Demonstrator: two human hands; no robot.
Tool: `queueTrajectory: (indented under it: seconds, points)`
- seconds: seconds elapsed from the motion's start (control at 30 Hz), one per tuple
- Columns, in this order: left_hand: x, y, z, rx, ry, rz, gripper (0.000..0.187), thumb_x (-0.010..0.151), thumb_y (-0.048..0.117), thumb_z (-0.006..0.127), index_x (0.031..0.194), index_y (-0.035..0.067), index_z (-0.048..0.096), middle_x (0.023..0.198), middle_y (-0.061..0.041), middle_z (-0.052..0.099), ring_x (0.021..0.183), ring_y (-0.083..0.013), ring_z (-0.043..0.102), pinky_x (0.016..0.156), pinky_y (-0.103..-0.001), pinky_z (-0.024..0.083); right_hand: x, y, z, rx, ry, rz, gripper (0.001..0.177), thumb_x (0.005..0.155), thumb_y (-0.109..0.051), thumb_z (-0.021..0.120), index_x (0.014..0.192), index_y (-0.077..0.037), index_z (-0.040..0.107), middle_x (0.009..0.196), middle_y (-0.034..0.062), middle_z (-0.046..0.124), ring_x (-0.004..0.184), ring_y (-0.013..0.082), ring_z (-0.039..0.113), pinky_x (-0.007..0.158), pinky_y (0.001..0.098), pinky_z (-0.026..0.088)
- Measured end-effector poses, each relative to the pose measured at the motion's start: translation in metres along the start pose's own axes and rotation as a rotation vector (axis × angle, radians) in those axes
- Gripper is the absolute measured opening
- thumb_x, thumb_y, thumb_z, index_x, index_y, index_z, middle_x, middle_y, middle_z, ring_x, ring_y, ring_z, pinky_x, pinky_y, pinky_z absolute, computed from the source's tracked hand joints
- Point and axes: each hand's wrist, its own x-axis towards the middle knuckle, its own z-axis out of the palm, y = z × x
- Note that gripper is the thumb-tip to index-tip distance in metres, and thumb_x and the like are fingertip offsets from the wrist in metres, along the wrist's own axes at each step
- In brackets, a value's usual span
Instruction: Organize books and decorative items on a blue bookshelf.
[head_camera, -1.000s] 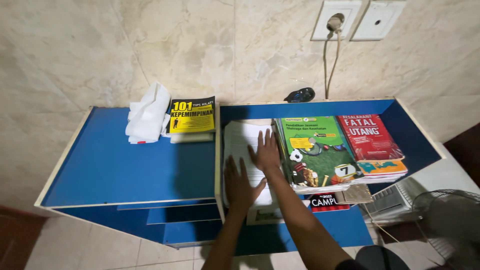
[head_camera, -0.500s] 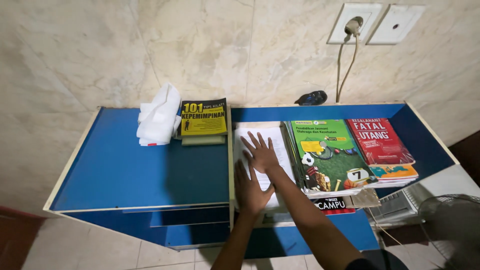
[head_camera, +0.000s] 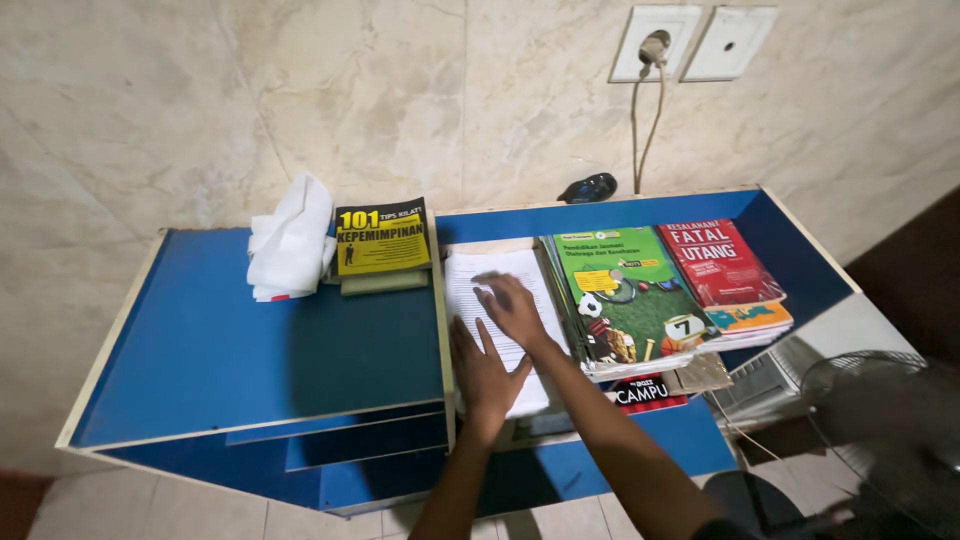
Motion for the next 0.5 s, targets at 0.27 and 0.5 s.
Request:
queueTrajectory:
  seconds: [0.27,0.5]
  points:
    - [-0.002,0.001,0.003,-0.005,-0.019,0.0,0.115,0.073,0.067,0.075,0.152,-0.006,0.031,0.159,-0.039,0.014,0.148,-0.0524,0.017,0.121,-0.058,0.015,-0.073,-0.002,-0.04,0.848,-0.18,0.401,0.027,0.114,-0.021,0.041,0.105,-0.004,0.06,0.098,0.0119,0.07,0.087,0.0173,0.068,0.083,0.0306,0.056]
    - [-0.006,-0.007,0.028,0.01,0.254,0.148,0.108,0.082,0.064,0.072,0.148,-0.012,0.034,0.156,-0.043,0.016,0.146,-0.0571,0.018,0.118,-0.064,0.019,-0.122,-0.033,-0.129,1.091,-0.396,0.419,0.002,0.105,-0.002,0.054,0.106,-0.002,0.052,0.133,0.0204,0.057,0.119,0.0287,0.065,0.1,0.0433,0.056]
